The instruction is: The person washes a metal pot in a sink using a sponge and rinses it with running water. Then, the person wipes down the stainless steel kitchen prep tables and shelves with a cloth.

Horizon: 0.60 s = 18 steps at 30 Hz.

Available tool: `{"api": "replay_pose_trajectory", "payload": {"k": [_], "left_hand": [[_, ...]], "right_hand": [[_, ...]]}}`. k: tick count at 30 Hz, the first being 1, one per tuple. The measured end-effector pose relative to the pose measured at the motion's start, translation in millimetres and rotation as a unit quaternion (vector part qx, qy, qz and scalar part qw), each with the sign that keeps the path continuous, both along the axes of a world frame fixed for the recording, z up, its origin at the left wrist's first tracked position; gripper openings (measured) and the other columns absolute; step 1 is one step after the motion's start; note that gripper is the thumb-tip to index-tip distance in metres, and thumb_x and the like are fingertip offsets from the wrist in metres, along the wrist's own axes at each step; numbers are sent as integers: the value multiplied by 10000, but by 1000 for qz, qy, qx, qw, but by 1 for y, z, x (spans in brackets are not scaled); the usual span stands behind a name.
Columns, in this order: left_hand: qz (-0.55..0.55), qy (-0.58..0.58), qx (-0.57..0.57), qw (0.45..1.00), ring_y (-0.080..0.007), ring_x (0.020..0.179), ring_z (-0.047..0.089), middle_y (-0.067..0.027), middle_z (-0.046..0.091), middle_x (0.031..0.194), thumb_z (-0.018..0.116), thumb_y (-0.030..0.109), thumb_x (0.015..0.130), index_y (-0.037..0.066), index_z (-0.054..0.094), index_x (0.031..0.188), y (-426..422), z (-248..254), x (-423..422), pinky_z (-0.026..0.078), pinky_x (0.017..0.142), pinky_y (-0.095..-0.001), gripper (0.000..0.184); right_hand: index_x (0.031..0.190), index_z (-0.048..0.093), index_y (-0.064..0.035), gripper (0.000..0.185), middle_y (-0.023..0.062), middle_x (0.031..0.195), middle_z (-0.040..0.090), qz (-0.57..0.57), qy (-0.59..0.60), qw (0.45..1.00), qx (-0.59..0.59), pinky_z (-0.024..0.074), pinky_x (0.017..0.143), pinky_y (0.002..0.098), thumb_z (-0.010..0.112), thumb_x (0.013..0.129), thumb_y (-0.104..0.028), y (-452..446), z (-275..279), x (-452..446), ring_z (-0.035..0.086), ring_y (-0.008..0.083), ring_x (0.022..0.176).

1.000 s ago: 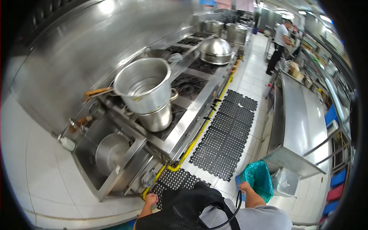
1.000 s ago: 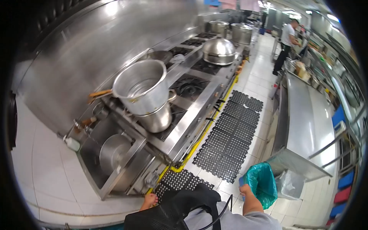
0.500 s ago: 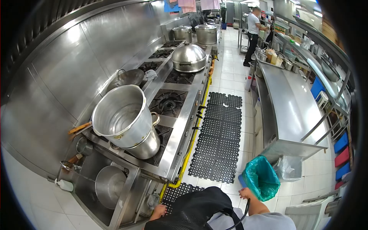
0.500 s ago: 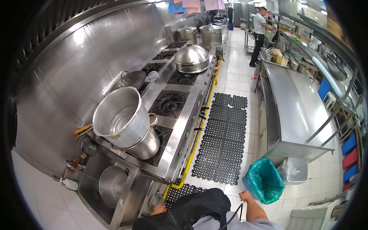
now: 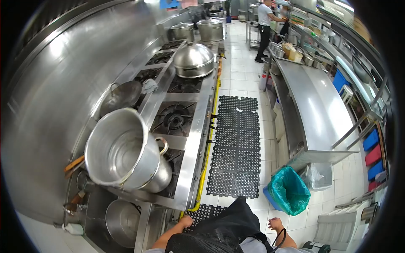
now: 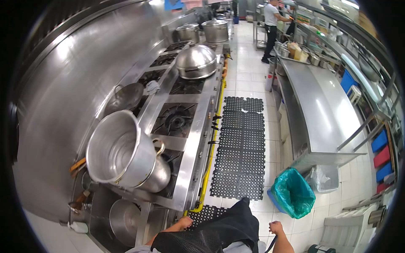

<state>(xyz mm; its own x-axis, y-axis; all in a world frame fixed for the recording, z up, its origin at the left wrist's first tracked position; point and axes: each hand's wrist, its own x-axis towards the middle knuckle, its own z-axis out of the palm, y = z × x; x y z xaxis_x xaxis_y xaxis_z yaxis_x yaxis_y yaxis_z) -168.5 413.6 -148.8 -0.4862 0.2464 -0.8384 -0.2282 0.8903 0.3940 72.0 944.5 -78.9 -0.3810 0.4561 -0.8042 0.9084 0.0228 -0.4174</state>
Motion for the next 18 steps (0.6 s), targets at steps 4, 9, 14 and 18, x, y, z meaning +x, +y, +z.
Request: {"api": "replay_pose_trajectory", "payload": {"k": [4,9,14,18], "left_hand": [[92,-2,69,993,-268,565,638,-139,662,637,590,334,837,5,676,698,58,35,-39,510,623,-403,368],[-45,67,-1,997,-341,923,679,-198,706,942,627,358,807,20,729,917,133,36,-107,514,847,-412,370],[-64,193,14,979,-351,896,678,-176,707,903,620,394,834,66,730,882,231,77,-187,524,810,-425,349],[133,182,115,967,-299,897,682,-141,714,933,639,366,853,85,721,948,270,54,-247,527,814,-390,308]], "right_hand": [[934,638,75,282,174,799,693,-32,-98,994,-38,569,512,384,579,856,-189,26,-66,27,698,274,638],[864,651,58,236,165,726,674,-14,-103,994,-33,569,497,429,620,858,-176,87,-89,-21,677,273,593],[965,611,29,233,153,802,671,-72,11,995,-65,542,508,415,567,901,-191,182,-56,-157,673,278,609],[1024,599,-4,240,137,858,676,29,35,999,-14,539,521,388,558,914,-213,255,-24,-268,667,260,624]]}}
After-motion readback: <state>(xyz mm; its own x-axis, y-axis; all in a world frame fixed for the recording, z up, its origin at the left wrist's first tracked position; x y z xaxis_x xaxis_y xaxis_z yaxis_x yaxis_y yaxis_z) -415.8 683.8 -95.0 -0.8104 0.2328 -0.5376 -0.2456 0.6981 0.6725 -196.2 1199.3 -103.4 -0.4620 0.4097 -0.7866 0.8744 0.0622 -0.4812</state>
